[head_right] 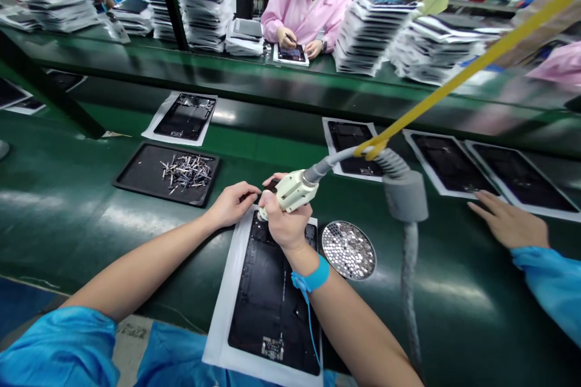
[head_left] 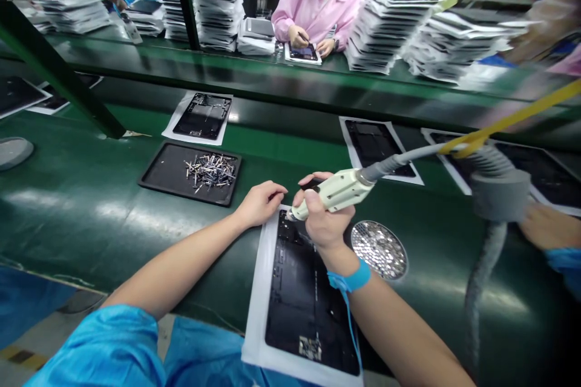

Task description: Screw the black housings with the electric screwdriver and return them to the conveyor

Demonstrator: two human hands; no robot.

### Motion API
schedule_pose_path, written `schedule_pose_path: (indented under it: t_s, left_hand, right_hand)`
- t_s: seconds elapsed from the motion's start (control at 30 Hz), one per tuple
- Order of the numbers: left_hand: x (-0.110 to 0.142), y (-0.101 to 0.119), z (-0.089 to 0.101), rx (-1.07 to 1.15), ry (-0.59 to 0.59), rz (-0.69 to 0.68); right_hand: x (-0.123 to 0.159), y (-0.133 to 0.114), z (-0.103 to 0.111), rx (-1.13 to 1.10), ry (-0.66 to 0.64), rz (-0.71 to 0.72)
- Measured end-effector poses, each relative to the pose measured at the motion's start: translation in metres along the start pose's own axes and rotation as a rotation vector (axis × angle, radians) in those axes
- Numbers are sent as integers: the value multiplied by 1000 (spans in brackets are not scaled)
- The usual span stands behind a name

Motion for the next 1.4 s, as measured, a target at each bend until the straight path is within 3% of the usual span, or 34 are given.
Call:
schedule_pose_path:
  t_s: [1.13,1.4]
  left_hand:
    - [-1,-1,-4,33,-31,21]
    - [3,8,-9,71,-159,-74]
  right_hand:
    - [4,14,-10,11,-37,-23]
    - [-2,5,-3,4,7,-12]
Point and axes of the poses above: each hand's wrist, its own x-axis away from the middle knuckle, its own z-axis out of the back of the hand, y = z × x, the point moved 10 cm from there along -x, towards the middle knuckle, and after that the axes turned 11 degrees about x, right-handed, at the moved point
